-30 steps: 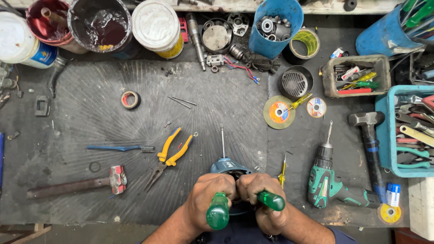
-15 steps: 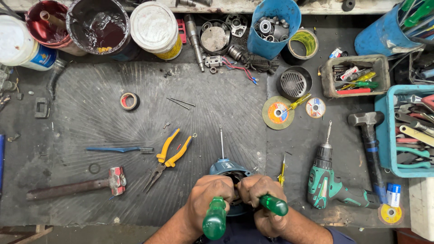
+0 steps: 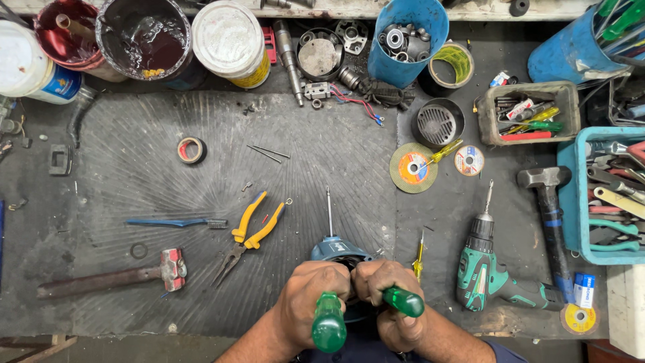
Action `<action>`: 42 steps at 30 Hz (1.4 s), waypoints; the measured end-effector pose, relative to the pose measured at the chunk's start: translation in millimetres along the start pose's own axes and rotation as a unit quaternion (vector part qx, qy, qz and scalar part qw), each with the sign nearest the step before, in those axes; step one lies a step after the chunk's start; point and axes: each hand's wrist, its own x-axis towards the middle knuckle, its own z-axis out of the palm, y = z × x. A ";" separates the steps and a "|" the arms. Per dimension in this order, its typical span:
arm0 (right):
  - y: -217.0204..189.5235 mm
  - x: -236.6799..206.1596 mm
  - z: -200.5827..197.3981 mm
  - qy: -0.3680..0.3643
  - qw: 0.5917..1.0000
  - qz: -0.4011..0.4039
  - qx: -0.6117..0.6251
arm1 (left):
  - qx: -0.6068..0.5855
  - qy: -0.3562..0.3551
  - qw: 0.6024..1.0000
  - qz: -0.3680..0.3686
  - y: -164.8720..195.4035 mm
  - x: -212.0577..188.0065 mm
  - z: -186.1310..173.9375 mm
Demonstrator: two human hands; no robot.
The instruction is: The person picks up a blue power tool housing with a motor component inside from the workbench, turns it over, and pries at the casing seam with pliers. They then hold the housing steady and use screwdrivers to work on the screws and interior, attempting to separate the housing halves.
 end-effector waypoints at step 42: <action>-6.2 0.7 -4.8 -0.044 0.998 0.042 -0.036 | 0.056 0.037 0.996 -0.055 3.6 -3.4 6.5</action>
